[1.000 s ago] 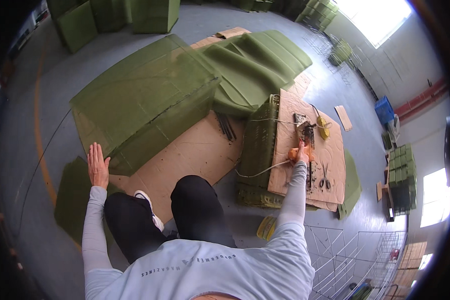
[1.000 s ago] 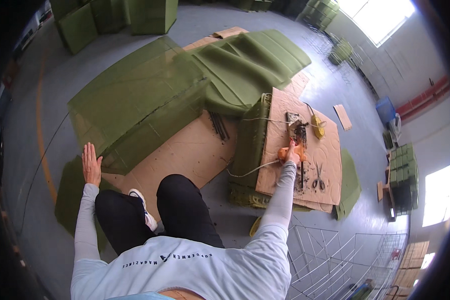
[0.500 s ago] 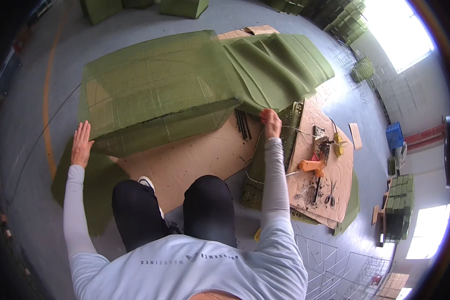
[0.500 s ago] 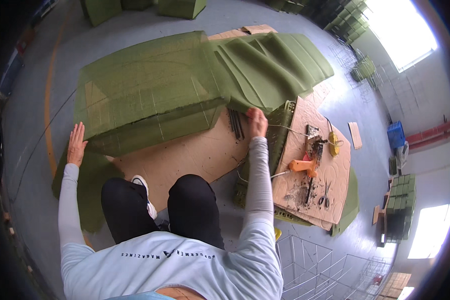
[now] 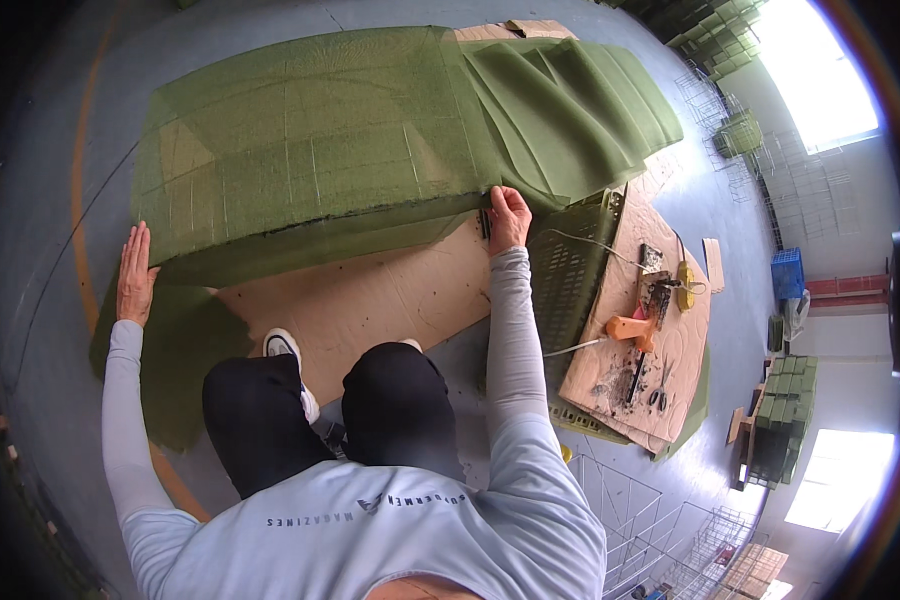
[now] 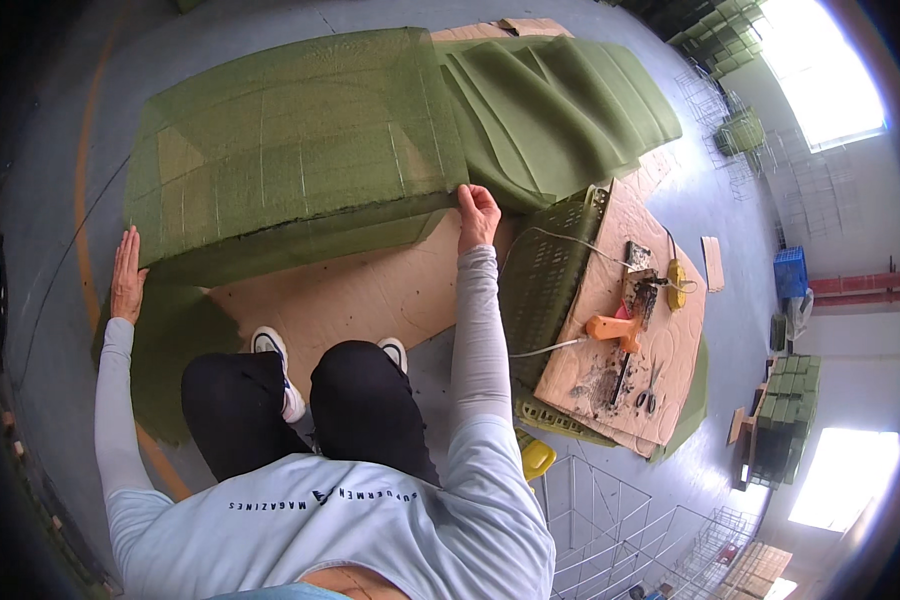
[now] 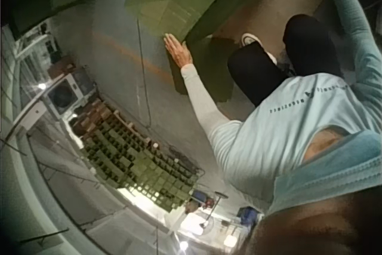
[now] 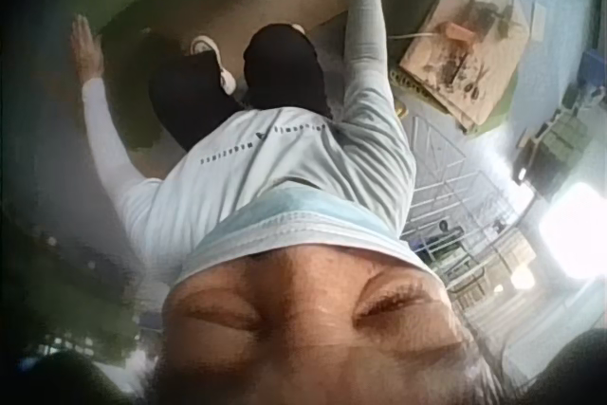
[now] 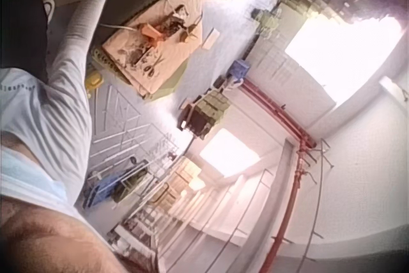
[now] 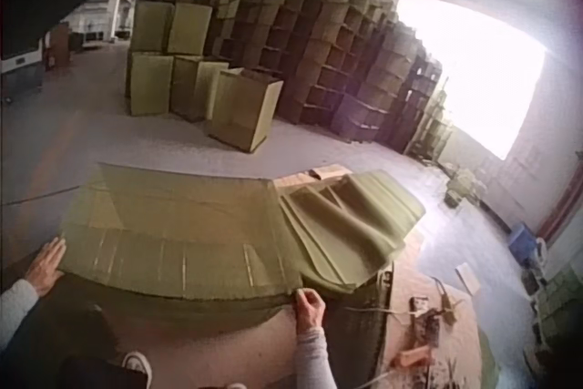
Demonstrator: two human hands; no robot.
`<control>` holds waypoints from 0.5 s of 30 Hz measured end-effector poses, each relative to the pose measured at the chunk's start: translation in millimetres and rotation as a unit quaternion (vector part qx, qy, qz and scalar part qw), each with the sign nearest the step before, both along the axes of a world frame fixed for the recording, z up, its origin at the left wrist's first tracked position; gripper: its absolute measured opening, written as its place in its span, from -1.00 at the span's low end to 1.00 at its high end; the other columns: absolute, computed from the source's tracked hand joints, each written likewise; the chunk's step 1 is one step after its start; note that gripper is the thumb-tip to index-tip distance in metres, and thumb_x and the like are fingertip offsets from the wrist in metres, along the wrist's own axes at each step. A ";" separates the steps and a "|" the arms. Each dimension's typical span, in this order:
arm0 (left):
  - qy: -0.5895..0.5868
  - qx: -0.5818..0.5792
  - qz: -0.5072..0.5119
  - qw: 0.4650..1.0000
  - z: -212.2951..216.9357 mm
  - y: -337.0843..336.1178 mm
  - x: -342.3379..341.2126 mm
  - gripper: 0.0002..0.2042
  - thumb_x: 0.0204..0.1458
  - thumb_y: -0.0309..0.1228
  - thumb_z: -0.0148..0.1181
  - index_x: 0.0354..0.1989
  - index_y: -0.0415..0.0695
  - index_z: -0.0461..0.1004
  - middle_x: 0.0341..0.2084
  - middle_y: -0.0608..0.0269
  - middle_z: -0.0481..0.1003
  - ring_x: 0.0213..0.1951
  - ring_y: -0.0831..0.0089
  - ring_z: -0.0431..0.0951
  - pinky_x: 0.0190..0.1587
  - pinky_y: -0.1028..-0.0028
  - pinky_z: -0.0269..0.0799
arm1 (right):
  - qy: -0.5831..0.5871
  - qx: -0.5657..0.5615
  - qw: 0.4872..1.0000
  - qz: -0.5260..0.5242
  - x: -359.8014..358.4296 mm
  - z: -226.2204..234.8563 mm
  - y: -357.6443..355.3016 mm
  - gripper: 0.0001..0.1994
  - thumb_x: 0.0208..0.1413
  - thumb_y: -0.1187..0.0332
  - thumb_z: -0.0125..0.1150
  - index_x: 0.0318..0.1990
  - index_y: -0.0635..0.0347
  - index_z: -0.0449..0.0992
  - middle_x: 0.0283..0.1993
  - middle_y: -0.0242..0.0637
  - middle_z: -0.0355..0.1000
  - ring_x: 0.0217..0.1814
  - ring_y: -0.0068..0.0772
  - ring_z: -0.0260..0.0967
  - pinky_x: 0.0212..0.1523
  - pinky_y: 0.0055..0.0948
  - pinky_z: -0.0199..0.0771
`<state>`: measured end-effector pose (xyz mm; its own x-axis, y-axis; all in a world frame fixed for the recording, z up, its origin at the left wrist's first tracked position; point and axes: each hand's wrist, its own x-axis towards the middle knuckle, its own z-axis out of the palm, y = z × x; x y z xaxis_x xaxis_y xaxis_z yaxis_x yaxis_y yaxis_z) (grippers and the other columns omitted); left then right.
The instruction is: The recorder is assembling a wire basket by attaching fabric panels to a wire frame using a hot glue gun.
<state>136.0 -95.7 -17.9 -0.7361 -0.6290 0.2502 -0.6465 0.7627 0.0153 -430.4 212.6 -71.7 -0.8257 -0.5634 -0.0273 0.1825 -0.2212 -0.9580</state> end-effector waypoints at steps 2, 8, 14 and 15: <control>0.001 0.002 -0.004 1.000 0.4 0.2 -0.4 -0.18 -0.08 -0.68 0.16 0.40 -0.05 -0.08 0.40 0.33 -0.06 0.40 0.33 -0.06 0.42 0.27 -0.06 | -0.014 -0.012 1.000 -0.016 1.3 -6.0 -2.9 -0.90 0.15 0.32 0.25 -0.29 0.12 0.52 -0.36 -0.54 0.47 -0.35 -0.69 0.36 -0.30 -0.63 0.34; -0.078 -0.026 0.013 0.997 21.7 7.2 -0.5 -0.30 0.09 -0.37 0.08 0.40 -0.08 -0.10 0.41 0.30 -0.09 0.41 0.30 -0.09 0.42 0.25 -0.15 | 0.205 0.074 0.956 -0.196 36.0 25.9 -14.0 -0.82 0.12 0.43 0.22 -0.13 0.27 0.50 -0.21 -0.36 0.50 -0.22 -0.48 0.41 -0.16 -0.48 0.41; -0.026 -0.116 -0.040 0.992 32.7 27.9 -64.0 -0.07 0.02 0.36 -0.45 0.40 -0.16 -0.13 0.41 0.19 -0.11 0.42 0.25 -0.14 0.42 0.21 -0.23 | 0.704 0.286 0.642 0.104 70.8 54.3 -37.6 -0.04 -0.01 -0.22 0.09 0.35 0.37 -0.05 0.43 0.01 -0.07 0.50 -0.10 -0.18 0.45 -0.15 -0.25; -0.030 -0.094 -0.058 0.994 30.7 28.8 -77.4 -0.07 0.02 0.36 -0.46 0.40 -0.17 -0.13 0.40 0.18 -0.10 0.41 0.24 -0.13 0.42 0.21 -0.23 | 0.702 0.288 0.644 0.098 68.7 52.3 -41.1 -0.01 -0.01 -0.30 -0.02 0.35 0.39 -0.05 0.42 0.02 -0.05 0.50 -0.09 -0.17 0.45 -0.14 -0.23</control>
